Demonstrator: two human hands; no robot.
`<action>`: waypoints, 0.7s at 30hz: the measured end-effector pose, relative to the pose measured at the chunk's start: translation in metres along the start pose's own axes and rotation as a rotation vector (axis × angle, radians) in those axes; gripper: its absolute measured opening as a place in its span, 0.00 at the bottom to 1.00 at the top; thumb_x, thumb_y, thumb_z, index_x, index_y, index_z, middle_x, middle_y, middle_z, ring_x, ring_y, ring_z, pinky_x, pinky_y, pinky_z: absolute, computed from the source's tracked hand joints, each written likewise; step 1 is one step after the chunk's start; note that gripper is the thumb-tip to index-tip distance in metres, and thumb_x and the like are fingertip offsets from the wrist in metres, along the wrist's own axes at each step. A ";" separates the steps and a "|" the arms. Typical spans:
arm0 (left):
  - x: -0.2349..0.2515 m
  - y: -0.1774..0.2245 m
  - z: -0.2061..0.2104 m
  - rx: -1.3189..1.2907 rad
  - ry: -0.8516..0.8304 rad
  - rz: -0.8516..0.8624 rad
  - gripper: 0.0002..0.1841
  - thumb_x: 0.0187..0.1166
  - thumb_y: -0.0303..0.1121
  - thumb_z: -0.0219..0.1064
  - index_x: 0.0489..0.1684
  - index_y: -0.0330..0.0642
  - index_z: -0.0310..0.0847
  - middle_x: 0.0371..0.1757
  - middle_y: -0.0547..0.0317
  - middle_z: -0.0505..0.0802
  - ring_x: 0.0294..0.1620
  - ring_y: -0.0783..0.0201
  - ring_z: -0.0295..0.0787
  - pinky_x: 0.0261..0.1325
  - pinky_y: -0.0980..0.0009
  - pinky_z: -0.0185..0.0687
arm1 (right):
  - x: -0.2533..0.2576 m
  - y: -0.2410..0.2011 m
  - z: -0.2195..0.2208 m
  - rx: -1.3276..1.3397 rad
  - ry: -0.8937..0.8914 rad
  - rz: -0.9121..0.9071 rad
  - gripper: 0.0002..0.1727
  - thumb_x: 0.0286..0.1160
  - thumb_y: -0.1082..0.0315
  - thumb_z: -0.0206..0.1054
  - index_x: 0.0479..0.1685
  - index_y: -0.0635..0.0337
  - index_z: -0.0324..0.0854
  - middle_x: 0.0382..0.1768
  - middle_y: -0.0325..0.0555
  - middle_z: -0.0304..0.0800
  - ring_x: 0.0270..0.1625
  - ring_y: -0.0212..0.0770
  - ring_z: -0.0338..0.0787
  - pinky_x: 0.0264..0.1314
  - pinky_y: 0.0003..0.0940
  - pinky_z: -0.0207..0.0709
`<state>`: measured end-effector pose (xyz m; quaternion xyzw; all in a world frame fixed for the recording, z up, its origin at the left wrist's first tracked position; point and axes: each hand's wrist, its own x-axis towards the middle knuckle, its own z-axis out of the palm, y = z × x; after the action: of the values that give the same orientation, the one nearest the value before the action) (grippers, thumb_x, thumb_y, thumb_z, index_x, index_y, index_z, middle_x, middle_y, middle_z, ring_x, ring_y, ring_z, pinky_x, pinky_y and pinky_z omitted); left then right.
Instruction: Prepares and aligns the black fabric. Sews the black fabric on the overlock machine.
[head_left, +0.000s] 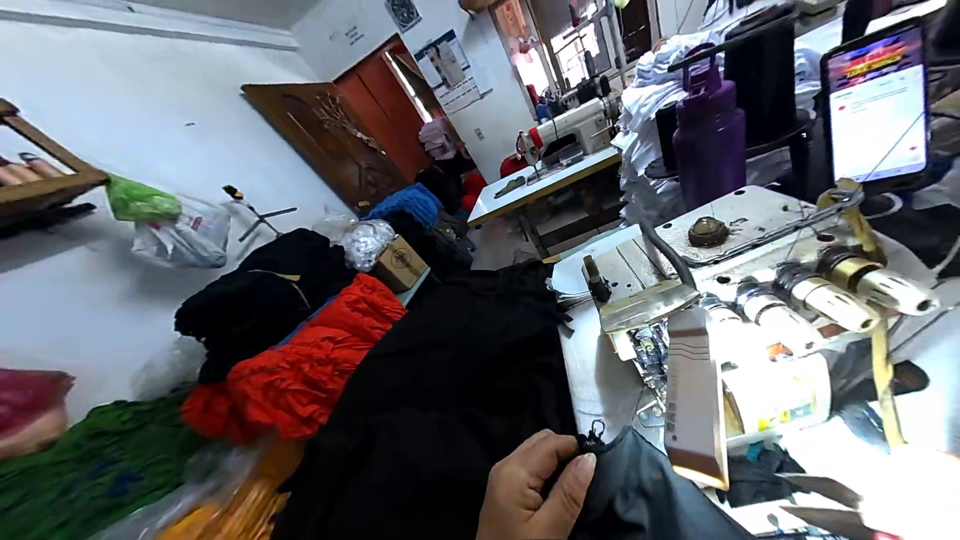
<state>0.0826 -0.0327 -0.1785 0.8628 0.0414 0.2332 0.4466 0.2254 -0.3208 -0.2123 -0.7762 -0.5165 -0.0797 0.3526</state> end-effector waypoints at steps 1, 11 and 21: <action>0.000 0.001 0.000 0.008 0.001 0.008 0.09 0.79 0.24 0.63 0.35 0.28 0.89 0.35 0.63 0.90 0.40 0.86 0.82 0.48 0.87 0.79 | 0.009 -0.003 0.011 -0.021 -0.010 -0.014 0.20 0.90 0.67 0.55 0.73 0.66 0.80 0.46 0.71 0.90 0.42 0.67 0.92 0.43 0.56 0.84; -0.004 0.008 -0.003 0.135 0.006 0.069 0.12 0.81 0.26 0.63 0.39 0.22 0.90 0.37 0.50 0.92 0.43 0.79 0.83 0.54 0.85 0.78 | 0.086 -0.050 0.032 -0.124 -0.297 0.207 0.21 0.89 0.68 0.55 0.73 0.69 0.77 0.56 0.70 0.88 0.57 0.70 0.90 0.56 0.60 0.82; -0.006 0.015 -0.009 0.055 -0.149 0.267 0.15 0.86 0.33 0.63 0.37 0.27 0.85 0.36 0.52 0.88 0.45 0.79 0.83 0.54 0.86 0.76 | 0.052 -0.023 0.044 0.032 0.071 -0.116 0.17 0.82 0.64 0.64 0.60 0.64 0.89 0.33 0.60 0.90 0.32 0.58 0.92 0.29 0.49 0.83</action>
<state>0.0714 -0.0369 -0.1641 0.8874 -0.1005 0.2248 0.3897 0.2185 -0.2488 -0.2085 -0.7360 -0.5490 -0.1191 0.3778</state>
